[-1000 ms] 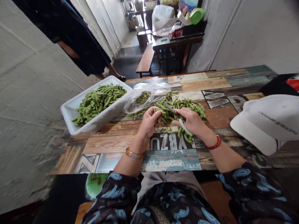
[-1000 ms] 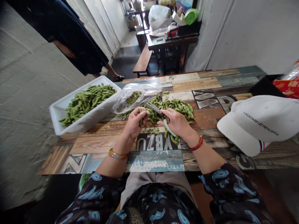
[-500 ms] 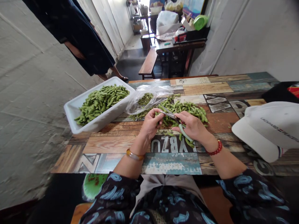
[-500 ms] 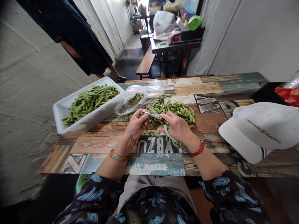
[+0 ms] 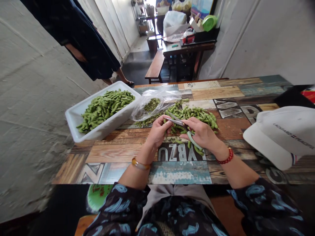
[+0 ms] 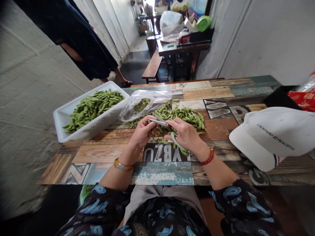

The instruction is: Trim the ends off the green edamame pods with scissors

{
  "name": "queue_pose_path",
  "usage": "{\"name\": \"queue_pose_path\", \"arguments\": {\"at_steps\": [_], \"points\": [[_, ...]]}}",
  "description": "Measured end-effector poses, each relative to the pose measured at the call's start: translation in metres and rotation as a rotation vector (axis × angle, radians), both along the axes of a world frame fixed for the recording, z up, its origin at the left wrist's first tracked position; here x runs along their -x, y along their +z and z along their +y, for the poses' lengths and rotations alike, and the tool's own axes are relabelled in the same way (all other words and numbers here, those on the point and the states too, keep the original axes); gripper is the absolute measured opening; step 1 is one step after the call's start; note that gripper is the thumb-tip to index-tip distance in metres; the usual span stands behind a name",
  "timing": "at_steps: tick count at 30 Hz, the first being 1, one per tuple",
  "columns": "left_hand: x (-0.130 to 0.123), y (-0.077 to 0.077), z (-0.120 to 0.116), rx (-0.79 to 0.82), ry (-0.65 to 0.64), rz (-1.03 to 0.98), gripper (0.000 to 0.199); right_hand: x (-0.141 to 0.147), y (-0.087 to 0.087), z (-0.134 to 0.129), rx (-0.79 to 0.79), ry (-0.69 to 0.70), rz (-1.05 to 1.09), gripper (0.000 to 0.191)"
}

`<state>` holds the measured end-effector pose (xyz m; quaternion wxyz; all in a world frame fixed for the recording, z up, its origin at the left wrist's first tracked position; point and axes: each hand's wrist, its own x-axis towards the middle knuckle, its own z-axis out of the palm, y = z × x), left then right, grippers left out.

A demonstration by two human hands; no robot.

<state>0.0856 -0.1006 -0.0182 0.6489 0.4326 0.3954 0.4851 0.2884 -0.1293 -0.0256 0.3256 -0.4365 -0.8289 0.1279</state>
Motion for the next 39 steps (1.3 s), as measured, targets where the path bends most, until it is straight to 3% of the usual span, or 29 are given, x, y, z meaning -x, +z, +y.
{"name": "queue_pose_path", "arguments": {"at_steps": [10, 19, 39], "points": [[-0.0001, -0.008, 0.0016, -0.039, 0.029, 0.098, 0.038, -0.0003, 0.0027, -0.0009, 0.0, 0.002, -0.018, 0.047], [-0.0006, -0.0053, 0.0001, -0.018, 0.025, 0.058, 0.037, -0.0004, 0.0008, 0.0, -0.013, 0.012, -0.035, 0.049], [-0.001, -0.0083, -0.0015, -0.031, -0.086, 0.05, 0.034, 0.0006, -0.0059, 0.002, -0.058, 0.05, 0.028, 0.041]]}}
